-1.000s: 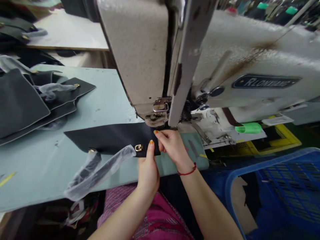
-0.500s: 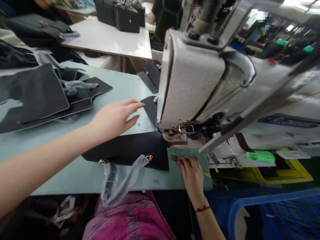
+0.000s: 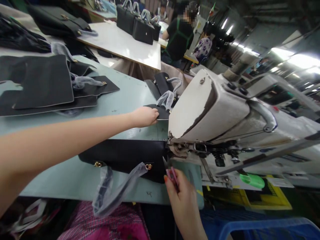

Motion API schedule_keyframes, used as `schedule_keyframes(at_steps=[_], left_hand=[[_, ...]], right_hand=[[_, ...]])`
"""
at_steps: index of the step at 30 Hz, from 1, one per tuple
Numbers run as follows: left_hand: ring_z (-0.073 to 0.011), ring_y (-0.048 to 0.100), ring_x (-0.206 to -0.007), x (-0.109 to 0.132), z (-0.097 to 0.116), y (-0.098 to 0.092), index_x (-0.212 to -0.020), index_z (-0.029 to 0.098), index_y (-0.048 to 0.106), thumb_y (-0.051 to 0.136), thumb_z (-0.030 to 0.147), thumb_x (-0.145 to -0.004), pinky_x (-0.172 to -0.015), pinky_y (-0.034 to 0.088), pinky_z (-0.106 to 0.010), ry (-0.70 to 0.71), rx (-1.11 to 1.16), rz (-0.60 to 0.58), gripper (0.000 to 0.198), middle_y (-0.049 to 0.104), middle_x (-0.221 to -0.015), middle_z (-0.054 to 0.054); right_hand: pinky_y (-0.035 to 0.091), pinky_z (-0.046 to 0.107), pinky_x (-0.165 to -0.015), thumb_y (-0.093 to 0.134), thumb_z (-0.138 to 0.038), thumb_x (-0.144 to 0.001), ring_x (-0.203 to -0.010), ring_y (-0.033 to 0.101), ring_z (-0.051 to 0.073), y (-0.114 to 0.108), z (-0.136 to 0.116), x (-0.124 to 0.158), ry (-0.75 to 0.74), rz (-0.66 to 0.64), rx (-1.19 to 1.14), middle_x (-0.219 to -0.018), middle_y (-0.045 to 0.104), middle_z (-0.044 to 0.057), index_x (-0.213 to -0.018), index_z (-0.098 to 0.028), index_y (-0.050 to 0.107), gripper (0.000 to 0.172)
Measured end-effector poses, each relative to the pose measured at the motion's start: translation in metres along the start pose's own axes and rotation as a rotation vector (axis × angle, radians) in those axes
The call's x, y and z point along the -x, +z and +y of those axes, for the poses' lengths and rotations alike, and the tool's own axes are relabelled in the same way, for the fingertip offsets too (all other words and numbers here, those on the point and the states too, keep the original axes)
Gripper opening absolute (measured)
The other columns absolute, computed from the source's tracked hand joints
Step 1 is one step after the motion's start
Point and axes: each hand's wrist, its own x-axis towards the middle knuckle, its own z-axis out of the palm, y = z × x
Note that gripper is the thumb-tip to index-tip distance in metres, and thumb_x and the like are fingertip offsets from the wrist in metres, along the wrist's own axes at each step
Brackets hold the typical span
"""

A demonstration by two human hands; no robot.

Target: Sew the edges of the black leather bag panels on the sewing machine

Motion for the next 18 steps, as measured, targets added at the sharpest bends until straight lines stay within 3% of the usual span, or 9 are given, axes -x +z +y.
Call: schedule_keyframes(at_steps=[4, 6, 9, 11, 14, 18], left_hand=[[-0.0269, 0.07, -0.093, 0.015, -0.011, -0.023, -0.1, 0.009, 0.068, 0.051, 0.026, -0.092, -0.084, 0.052, -0.036, 0.157, -0.361, -0.141, 0.025, 0.069, -0.111, -0.016], [-0.0272, 0.07, -0.093, 0.024, -0.01, -0.029, -0.104, 0.011, 0.067, 0.043, 0.029, -0.096, -0.079, 0.052, -0.035, 0.195, -0.507, -0.149, 0.03, 0.069, -0.113, -0.015], [-0.0282, 0.07, -0.093, 0.031, -0.01, -0.035, -0.103, 0.012, 0.067, 0.042, 0.031, -0.096, -0.075, 0.052, -0.035, 0.205, -0.552, -0.121, 0.032, 0.069, -0.111, -0.014], [-0.0292, 0.07, -0.092, 0.027, -0.011, -0.035, -0.102, 0.012, 0.068, 0.039, 0.033, -0.097, -0.074, 0.052, -0.036, 0.169, -0.535, -0.082, 0.036, 0.07, -0.107, -0.014], [-0.0285, 0.07, -0.095, 0.009, -0.014, -0.027, -0.107, 0.012, 0.069, 0.036, 0.031, -0.098, -0.082, 0.053, -0.038, 0.098, -0.341, -0.015, 0.039, 0.071, -0.109, -0.015], [-0.0211, 0.066, -0.111, -0.022, -0.011, 0.0, -0.108, 0.015, 0.073, 0.058, 0.016, -0.083, -0.099, 0.049, -0.032, 0.108, 0.15, 0.067, 0.029, 0.071, -0.121, -0.011]], right_hand=[[0.039, 0.027, -0.057, 0.056, -0.032, -0.096, -0.07, 0.07, 0.024, 0.007, -0.044, -0.047, 0.06, -0.11, 0.185, -0.08, 0.074, 0.007, -0.092, -0.019, 0.068, 0.017], [0.038, 0.028, -0.06, 0.056, -0.03, -0.096, -0.077, 0.07, 0.026, 0.012, -0.057, -0.067, 0.061, -0.115, 0.248, -0.088, 0.074, 0.01, -0.093, -0.018, 0.068, 0.018], [0.038, 0.028, -0.061, 0.054, -0.026, -0.098, -0.083, 0.07, 0.027, 0.016, -0.066, -0.08, 0.032, -0.131, 0.318, -0.093, 0.074, 0.013, -0.094, -0.016, 0.067, 0.017], [0.037, 0.027, -0.058, 0.052, -0.026, -0.099, -0.077, 0.07, 0.025, 0.016, -0.063, -0.072, 0.006, -0.162, 0.297, -0.087, 0.074, 0.011, -0.093, -0.017, 0.067, 0.018], [0.044, 0.026, -0.059, 0.048, -0.031, -0.1, -0.072, 0.071, 0.022, 0.014, -0.038, -0.033, -0.061, -0.192, 0.104, -0.08, 0.073, 0.007, -0.096, -0.02, 0.067, 0.022], [0.058, 0.029, -0.076, 0.047, -0.041, -0.1, -0.091, 0.074, 0.024, 0.013, 0.031, 0.028, -0.084, 0.052, -0.085, -0.105, 0.075, 0.011, -0.119, -0.021, 0.065, 0.033]])
